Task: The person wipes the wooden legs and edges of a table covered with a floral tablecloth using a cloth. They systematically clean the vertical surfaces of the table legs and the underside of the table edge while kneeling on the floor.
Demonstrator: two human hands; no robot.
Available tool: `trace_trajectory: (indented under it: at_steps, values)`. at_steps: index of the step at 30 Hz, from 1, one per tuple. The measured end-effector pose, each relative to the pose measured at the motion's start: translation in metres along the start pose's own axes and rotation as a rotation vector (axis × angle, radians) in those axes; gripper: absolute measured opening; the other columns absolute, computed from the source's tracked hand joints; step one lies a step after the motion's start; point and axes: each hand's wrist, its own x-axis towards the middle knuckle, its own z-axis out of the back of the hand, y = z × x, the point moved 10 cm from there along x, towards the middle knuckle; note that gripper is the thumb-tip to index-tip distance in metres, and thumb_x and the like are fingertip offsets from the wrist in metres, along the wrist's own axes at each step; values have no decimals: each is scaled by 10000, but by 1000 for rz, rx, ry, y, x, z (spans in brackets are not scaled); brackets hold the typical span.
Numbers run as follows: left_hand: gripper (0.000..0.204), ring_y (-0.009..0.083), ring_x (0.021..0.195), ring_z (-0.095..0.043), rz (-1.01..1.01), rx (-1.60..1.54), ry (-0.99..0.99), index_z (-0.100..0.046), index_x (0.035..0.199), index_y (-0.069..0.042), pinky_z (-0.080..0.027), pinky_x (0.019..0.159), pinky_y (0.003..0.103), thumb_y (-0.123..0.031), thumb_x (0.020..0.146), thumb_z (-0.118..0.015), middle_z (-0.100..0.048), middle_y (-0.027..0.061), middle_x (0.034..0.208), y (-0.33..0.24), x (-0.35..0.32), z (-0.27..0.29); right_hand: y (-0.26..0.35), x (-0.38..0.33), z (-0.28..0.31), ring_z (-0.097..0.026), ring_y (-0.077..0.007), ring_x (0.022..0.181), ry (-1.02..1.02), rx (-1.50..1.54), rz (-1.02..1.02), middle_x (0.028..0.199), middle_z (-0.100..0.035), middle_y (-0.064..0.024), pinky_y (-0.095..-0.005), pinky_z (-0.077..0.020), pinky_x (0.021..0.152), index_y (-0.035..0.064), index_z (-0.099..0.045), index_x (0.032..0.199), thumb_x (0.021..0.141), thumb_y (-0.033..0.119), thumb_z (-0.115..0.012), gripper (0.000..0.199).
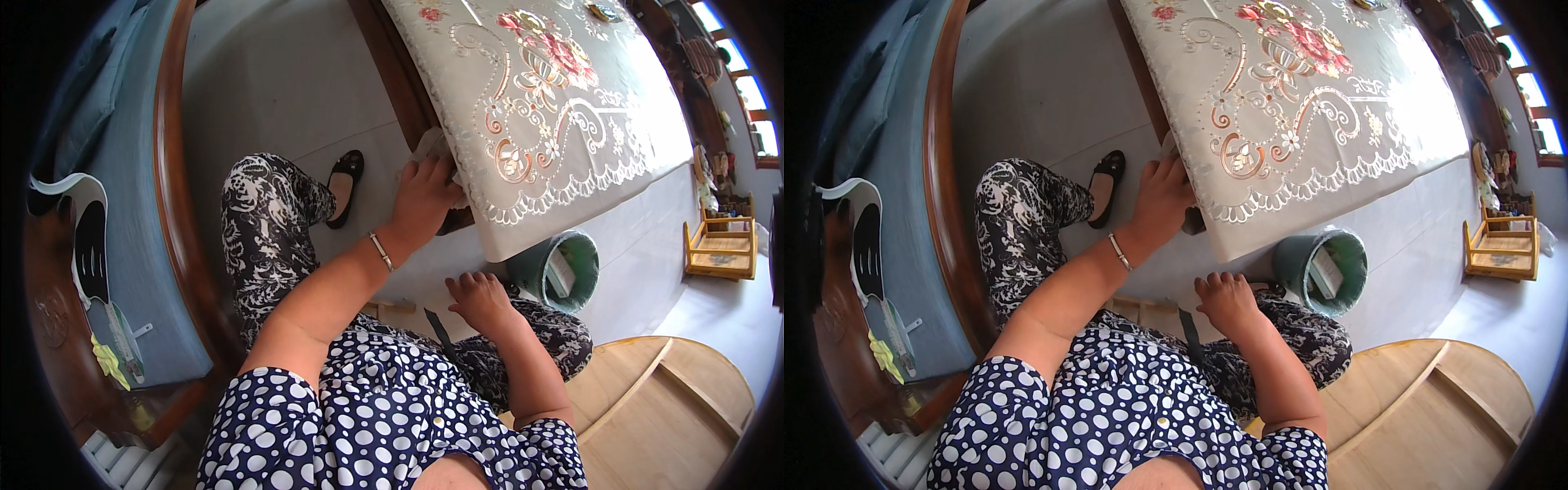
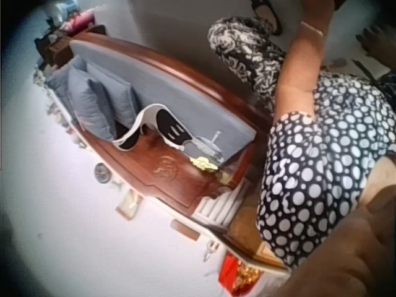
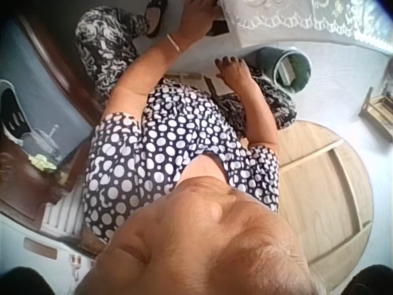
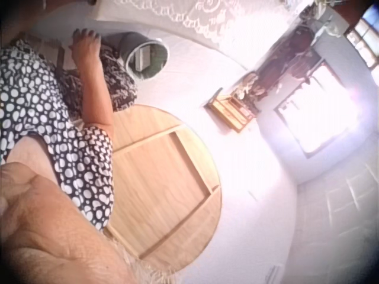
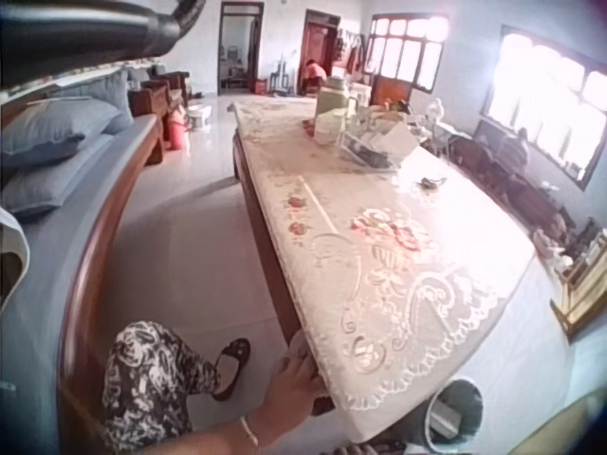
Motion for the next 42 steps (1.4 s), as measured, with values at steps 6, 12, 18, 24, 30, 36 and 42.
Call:
trace_trajectory:
  at_steps: [6,12,18,24,30,36,42]
  values:
    - [134,264,1060,-539,45,109,124,-711,878,-118,-418,817,455,-112,781,-619,-605,91,1118,3,5,-10,-14,9,-16,-628,-305,1009,-3,-2,-33,1031,-643,-116,-431,-493,857,100,-594,1124,815,347,-723,417]
    - [421,356,1094,-573,399,-408,397,-661,1151,-87,-486,885,462,-108,733,-703,-600,127,1121,47,-20,-62,-23,16,-17,-636,-334,1036,68,7,-67,1107,-652,-158,-437,-504,896,111,-598,1247,847,353,-679,475]
    - [585,290,1146,-605,574,-779,500,-588,1258,-13,-467,982,344,-101,709,-767,-619,172,1240,49,-34,-74,-40,15,-17,-630,-350,1050,72,54,-109,1133,-647,-170,-447,-499,904,109,-584,1272,859,348,-669,485]
    - [510,319,1179,-566,692,-1182,303,-589,1246,-30,-458,1000,357,10,749,-697,-587,154,1207,22,-10,-34,-39,14,-11,-627,-353,1048,63,56,-117,1114,-648,-169,-445,-501,890,100,-592,1227,858,336,-674,446]
    - [442,277,1217,-562,386,-961,191,-587,1244,-83,-459,996,348,-80,820,-715,-592,139,1268,20,-5,-20,-13,14,3,-628,-344,1027,15,21,-52,1075,-650,-155,-442,-497,894,105,-596,1222,843,312,-694,443]
    - [404,386,1104,-561,245,-717,140,-658,1086,-44,-502,914,428,65,698,-628,-579,176,1171,33,-10,-36,1,10,12,-620,-316,1020,-57,15,2,1044,-641,-123,-435,-487,867,84,-592,1116,832,310,-706,380]
    - [347,358,1096,-576,232,-564,162,-690,1033,-87,-523,856,426,6,699,-661,-588,150,1171,42,-20,-50,0,17,7,-614,-321,1034,9,12,-17,1061,-636,-132,-439,-481,900,101,-596,1207,841,316,-689,435]
